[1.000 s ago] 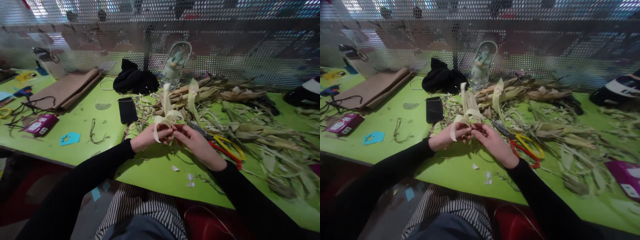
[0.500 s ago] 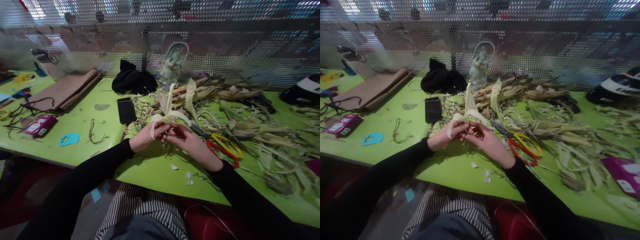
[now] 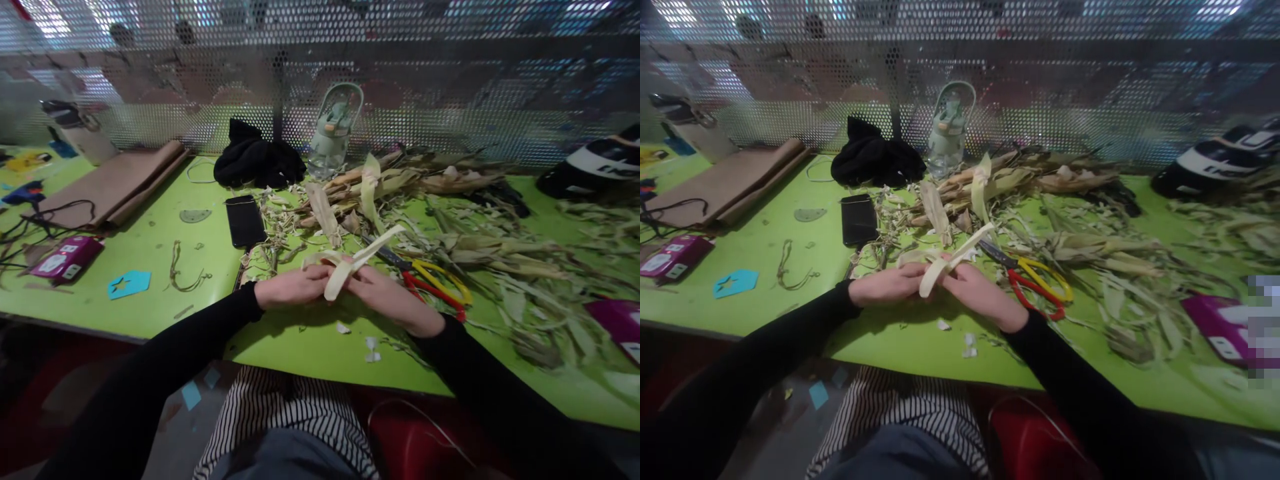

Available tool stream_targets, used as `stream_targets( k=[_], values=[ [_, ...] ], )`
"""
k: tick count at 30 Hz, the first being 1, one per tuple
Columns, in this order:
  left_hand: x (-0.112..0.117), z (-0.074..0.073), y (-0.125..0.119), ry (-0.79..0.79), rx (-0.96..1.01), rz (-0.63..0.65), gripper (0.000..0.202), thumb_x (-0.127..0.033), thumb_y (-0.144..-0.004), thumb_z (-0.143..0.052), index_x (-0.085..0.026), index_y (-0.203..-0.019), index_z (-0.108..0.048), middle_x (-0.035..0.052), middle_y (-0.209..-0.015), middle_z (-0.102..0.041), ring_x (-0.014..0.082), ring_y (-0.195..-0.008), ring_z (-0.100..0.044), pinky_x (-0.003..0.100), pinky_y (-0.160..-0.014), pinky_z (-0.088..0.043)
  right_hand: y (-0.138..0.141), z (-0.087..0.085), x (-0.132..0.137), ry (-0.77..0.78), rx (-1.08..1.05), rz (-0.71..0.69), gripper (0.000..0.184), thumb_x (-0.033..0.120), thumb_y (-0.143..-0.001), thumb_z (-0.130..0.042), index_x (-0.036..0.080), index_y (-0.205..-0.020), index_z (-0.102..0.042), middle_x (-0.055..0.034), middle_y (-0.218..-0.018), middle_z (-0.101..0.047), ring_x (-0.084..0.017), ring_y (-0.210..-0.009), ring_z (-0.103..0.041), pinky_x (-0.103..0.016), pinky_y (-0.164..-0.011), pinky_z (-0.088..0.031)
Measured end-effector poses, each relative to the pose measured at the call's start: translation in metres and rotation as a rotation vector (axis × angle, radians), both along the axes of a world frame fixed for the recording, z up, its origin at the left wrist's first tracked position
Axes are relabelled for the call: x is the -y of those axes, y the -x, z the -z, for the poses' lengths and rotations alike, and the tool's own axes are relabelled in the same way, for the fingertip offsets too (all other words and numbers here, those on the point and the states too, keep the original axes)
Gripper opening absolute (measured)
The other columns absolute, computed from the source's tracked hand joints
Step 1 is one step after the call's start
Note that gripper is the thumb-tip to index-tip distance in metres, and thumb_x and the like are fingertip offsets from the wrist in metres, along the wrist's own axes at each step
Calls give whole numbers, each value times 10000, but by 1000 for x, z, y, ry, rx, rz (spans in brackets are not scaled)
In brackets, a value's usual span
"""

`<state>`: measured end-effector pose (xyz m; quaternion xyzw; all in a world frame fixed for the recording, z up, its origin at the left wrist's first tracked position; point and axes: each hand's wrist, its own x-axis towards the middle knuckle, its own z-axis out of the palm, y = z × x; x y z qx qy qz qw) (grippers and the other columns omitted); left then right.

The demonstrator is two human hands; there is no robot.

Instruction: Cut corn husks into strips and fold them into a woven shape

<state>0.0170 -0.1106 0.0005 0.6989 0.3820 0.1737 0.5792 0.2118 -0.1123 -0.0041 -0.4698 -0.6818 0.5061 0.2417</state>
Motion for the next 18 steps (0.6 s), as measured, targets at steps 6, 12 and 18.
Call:
stream_targets(
  k=[6, 12, 18],
  values=[
    [1, -1, -5, -76, 23, 111, 246, -299, -987, -455, -156, -969, -655, 27, -862, -594, 122, -741, -512, 243, -730, -452, 10, -1, 4, 103, -296, 181, 329, 548, -825, -697, 247, -959, -702, -24, -1028, -740, -143, -681, -610, -277, -584, -508],
    [1, 3, -2, -63, -11, 160, 307, -387, -1006, -426, -153, -1028, -623, 3, -797, -560, 109, -681, -482, 228, -646, -419, -2, -15, -11, -110, -404, 402, 503, 720, -824, -605, 249, -694, -482, -14, -777, -630, -174, -777, -606, -290, -741, -517],
    [7, 3, -10, -356, -78, -6, 270, -444, -940, -551, -175, -929, -565, 12, -795, -555, 149, -732, -488, 280, -695, -427, 10, -7, -3, -66, -416, 330, 561, 789, -833, -502, 253, -696, -412, -25, -777, -611, -192, -748, -604, -312, -700, -503]
  ],
)
